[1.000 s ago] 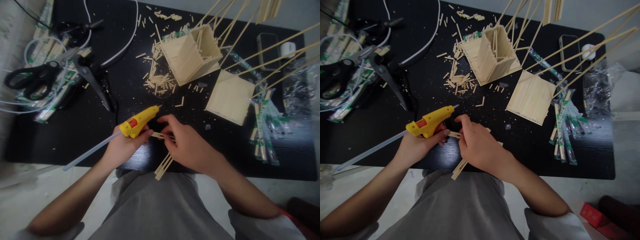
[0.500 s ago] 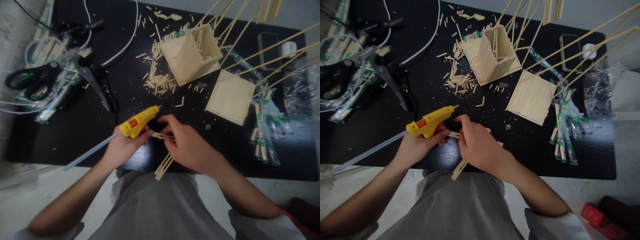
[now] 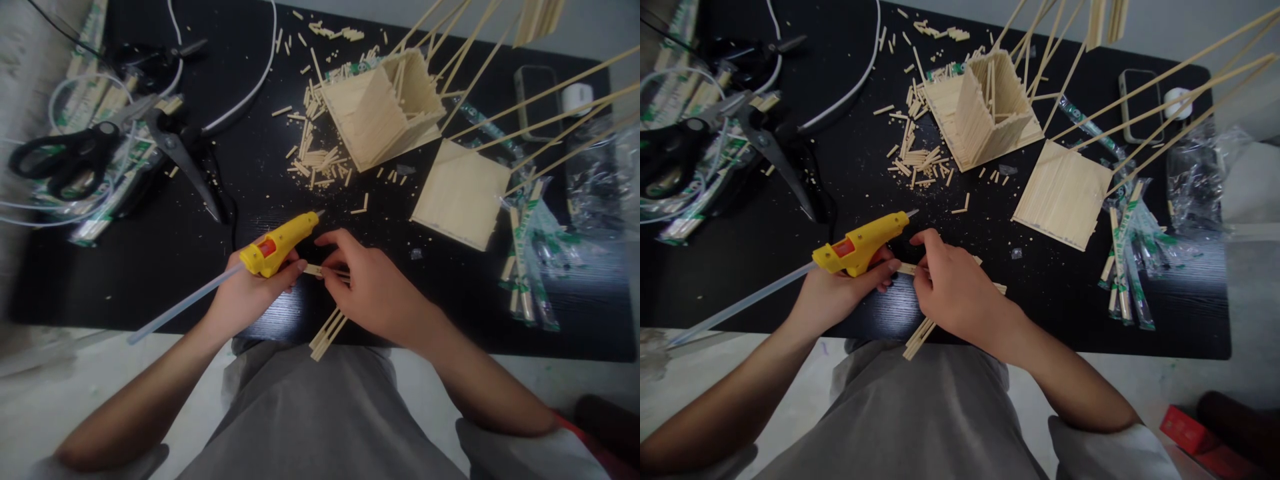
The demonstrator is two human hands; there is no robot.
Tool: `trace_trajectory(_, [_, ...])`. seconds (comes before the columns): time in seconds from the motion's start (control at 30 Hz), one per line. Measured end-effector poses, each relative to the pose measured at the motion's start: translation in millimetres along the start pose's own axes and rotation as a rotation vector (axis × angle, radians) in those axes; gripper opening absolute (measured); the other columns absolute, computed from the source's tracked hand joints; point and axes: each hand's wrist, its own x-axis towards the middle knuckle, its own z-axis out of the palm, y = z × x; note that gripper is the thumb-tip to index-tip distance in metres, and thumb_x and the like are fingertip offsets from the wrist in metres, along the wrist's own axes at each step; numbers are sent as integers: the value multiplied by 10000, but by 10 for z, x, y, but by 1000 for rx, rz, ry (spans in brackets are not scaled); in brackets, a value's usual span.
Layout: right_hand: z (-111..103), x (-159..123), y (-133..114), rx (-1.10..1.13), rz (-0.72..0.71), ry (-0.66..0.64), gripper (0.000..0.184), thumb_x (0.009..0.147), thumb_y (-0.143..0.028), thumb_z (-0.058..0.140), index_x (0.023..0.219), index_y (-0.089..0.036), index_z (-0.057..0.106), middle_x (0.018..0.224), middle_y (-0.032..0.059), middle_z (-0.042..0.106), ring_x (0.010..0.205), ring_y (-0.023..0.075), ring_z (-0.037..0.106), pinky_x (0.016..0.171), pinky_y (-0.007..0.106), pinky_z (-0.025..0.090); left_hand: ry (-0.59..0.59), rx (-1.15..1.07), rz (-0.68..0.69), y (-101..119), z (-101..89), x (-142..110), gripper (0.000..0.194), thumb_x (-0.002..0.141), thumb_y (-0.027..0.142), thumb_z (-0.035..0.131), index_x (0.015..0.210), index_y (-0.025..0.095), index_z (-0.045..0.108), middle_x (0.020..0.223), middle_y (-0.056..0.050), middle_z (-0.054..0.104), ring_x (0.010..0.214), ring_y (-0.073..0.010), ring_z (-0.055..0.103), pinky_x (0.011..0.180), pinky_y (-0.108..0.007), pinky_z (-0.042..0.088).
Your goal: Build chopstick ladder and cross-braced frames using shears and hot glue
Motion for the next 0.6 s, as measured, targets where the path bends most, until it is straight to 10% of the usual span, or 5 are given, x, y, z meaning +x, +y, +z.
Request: trace_trajectory(0.6, [-5,14,-23,1,46,-4,363,953,-59,638,1300,-161,613,996,72,830,951,240,808,866,334,585,-25,19,28,-16,-5,6,224,830,384,841,859,197,721,700,28,681,548,-110,637,527,-220,535])
